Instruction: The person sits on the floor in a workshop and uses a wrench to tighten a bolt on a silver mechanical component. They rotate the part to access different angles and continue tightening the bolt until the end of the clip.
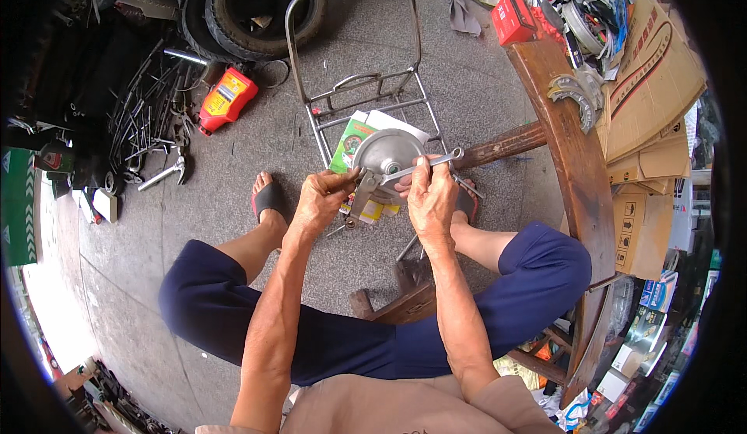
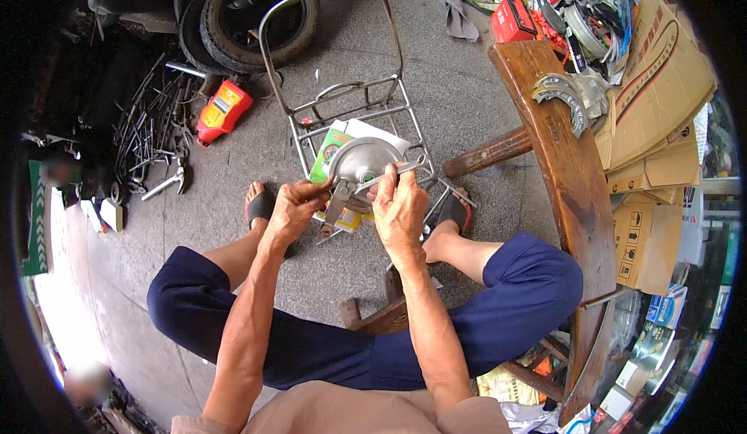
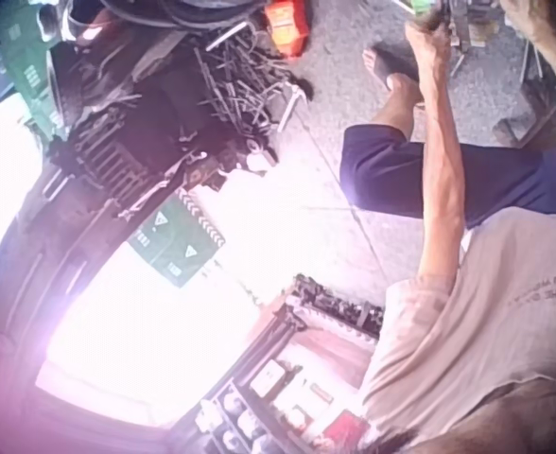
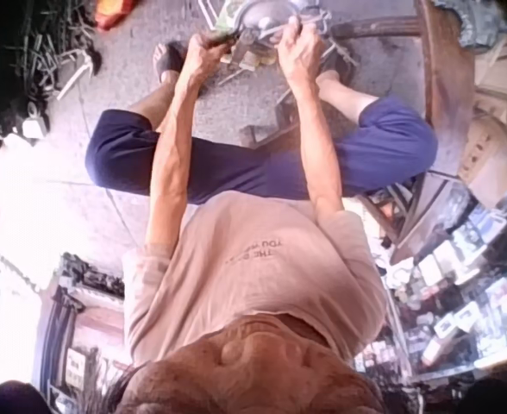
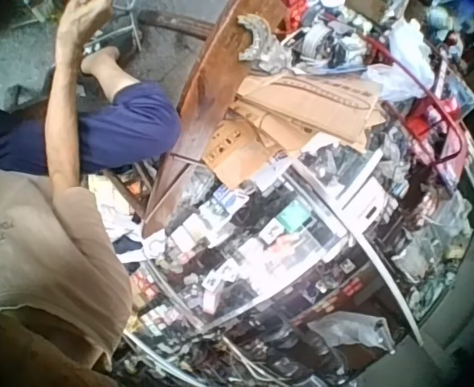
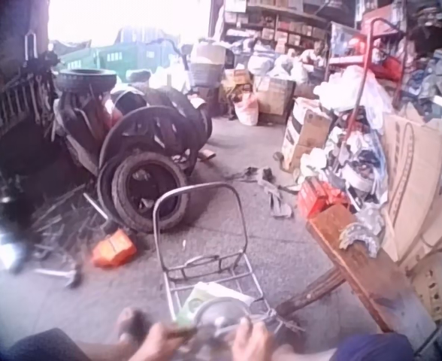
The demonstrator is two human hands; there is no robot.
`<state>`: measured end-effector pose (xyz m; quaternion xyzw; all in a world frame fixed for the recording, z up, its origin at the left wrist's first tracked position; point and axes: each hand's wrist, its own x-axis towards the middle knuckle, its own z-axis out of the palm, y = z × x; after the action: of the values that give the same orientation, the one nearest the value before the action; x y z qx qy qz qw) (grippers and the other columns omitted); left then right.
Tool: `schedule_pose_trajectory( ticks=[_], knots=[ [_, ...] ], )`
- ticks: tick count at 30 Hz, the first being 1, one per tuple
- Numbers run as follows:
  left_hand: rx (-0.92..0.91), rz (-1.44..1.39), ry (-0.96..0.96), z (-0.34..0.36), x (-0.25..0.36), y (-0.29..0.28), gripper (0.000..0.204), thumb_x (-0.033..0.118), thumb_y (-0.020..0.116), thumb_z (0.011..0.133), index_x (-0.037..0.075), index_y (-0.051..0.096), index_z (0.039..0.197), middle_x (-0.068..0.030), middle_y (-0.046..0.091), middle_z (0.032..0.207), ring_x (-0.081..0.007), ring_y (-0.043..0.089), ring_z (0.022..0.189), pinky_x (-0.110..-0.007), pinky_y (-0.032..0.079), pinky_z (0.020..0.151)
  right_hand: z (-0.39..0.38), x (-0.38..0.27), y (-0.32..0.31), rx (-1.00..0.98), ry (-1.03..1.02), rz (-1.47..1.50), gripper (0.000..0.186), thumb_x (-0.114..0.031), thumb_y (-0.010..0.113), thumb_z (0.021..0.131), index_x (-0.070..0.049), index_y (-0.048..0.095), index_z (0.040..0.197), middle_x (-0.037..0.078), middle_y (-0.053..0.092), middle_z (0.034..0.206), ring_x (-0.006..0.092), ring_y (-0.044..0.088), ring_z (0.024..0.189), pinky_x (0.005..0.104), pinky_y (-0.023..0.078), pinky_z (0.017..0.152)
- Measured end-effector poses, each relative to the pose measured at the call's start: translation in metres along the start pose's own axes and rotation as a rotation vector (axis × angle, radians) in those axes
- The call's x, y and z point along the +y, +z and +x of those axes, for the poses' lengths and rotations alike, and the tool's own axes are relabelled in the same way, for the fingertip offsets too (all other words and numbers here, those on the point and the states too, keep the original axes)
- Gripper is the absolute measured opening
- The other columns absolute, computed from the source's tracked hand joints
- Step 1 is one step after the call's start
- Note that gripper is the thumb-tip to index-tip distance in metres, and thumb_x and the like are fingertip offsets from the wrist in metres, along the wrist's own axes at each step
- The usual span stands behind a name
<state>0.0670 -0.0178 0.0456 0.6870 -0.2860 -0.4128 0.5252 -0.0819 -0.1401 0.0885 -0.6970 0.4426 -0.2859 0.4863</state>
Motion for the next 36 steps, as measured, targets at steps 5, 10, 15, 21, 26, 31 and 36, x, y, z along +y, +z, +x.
schedule_pose_trajectory(
  ticks=[5,10,15,21,26,31,36],
  knots=[
    [0.093,-0.196,-0.048,-0.005,-0.003,0.002,0.026,0.008,0.067,0.089,0.002,0.070,0.115,-0.0009,0.064,0.081,-0.0083,0.054,0.070,-0.025,0.045,0.065,0.000,0.002,0.000,0.014,-0.017,0.002,0.023,-0.016,0.046,0.101,0.006,0.053,0.098,0.016,0.066,0.068,0.0207,0.070,0.060,0.0289,0.056,0.049],
    [0.246,-0.238,-0.132,-0.012,0.032,-0.009,0.030,0.013,0.065,0.091,0.002,0.067,0.119,0.0009,0.065,0.077,-0.0048,0.053,0.061,-0.021,0.044,0.050,0.000,0.009,-0.001,0.026,-0.054,-0.040,0.022,-0.015,0.046,0.101,0.006,0.053,0.097,0.015,0.066,0.068,0.0207,0.069,0.059,0.0293,0.056,0.048],
    [0.110,0.373,-0.196,-0.014,0.051,0.001,0.029,0.011,0.063,0.083,0.009,0.072,0.111,-0.0133,0.069,0.071,-0.0142,0.066,0.061,-0.032,0.051,0.059,-0.001,0.010,-0.001,0.031,-0.084,-0.047,0.022,-0.015,0.046,0.101,0.006,0.053,0.098,0.014,0.066,0.068,0.0207,0.069,0.059,0.0290,0.056,0.048],
    [0.064,0.292,-0.139,-0.012,0.060,0.011,0.031,0.006,0.058,0.087,-0.003,0.067,0.115,-0.0102,0.064,0.063,-0.0125,0.057,0.044,-0.028,0.045,0.041,-0.002,0.013,0.001,0.034,-0.099,-0.091,0.021,-0.015,0.046,0.102,0.005,0.052,0.100,0.014,0.066,0.068,0.0208,0.069,0.058,0.0294,0.055,0.048],
    [-0.106,0.379,-0.180,-0.001,0.079,0.008,0.032,0.008,0.058,0.085,-0.006,0.067,0.112,-0.0141,0.062,0.059,-0.0149,0.057,0.042,-0.030,0.046,0.040,0.000,0.015,0.000,0.029,-0.139,-0.157,0.021,-0.015,0.046,0.102,0.005,0.052,0.101,0.015,0.066,0.068,0.0209,0.069,0.058,0.0297,0.055,0.048],
    [-0.147,0.447,-0.117,0.005,0.068,0.000,0.031,0.006,0.061,0.085,-0.003,0.068,0.114,-0.0104,0.062,0.059,-0.0121,0.055,0.043,-0.029,0.045,0.041,0.001,0.015,0.002,0.026,-0.124,-0.118,0.022,-0.015,0.046,0.102,0.005,0.052,0.102,0.016,0.066,0.069,0.0208,0.069,0.058,0.0293,0.056,0.049],
    [-0.125,0.140,-0.299,-0.003,0.043,-0.010,0.032,0.006,0.064,0.085,0.006,0.070,0.116,-0.0099,0.072,0.082,-0.0102,0.059,0.069,-0.029,0.049,0.065,-0.002,0.002,0.000,-0.007,-0.025,-0.080,0.023,-0.016,0.045,0.102,0.006,0.052,0.100,0.016,0.067,0.070,0.0205,0.070,0.060,0.0289,0.056,0.049]
  ],
)
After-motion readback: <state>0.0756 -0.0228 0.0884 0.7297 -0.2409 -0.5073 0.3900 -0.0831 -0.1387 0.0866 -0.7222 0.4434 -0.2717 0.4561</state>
